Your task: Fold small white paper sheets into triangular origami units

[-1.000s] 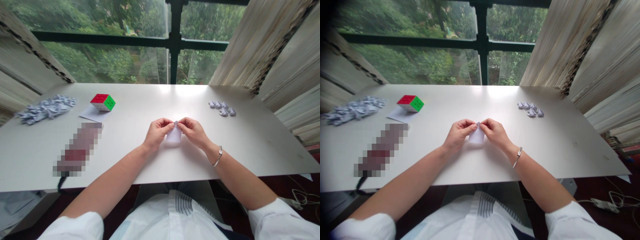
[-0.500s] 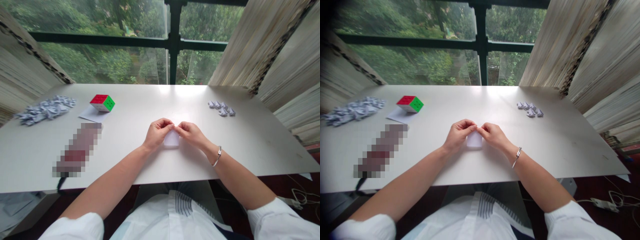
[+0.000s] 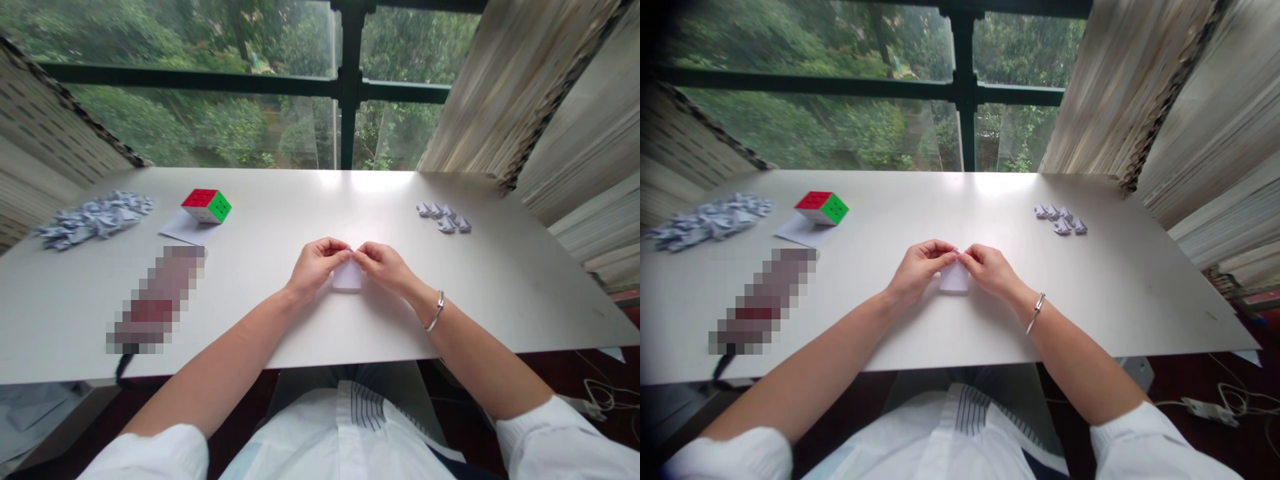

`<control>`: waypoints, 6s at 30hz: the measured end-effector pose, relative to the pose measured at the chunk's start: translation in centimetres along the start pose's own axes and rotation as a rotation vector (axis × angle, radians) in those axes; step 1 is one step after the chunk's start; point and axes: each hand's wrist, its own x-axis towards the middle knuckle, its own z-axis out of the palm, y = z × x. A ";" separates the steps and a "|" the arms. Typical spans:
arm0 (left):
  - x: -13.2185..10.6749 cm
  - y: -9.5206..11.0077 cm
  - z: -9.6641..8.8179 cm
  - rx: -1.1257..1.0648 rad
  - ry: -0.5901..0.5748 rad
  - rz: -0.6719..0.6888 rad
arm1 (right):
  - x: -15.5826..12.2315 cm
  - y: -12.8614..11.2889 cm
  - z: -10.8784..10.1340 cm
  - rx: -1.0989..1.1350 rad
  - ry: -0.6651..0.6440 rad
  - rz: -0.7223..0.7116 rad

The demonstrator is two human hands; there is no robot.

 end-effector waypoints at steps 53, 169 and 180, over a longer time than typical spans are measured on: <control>0.5 0.8 -1.2 -0.099 -0.038 -0.138 | 0.0 0.1 -0.4 0.112 -0.002 -0.190; -1.5 0.1 0.8 0.194 0.002 0.405 | -1.4 -1.5 1.1 -0.089 0.257 -0.340; -1.4 0.2 0.4 0.245 0.008 0.388 | -1.2 -1.6 0.6 0.118 0.207 -0.306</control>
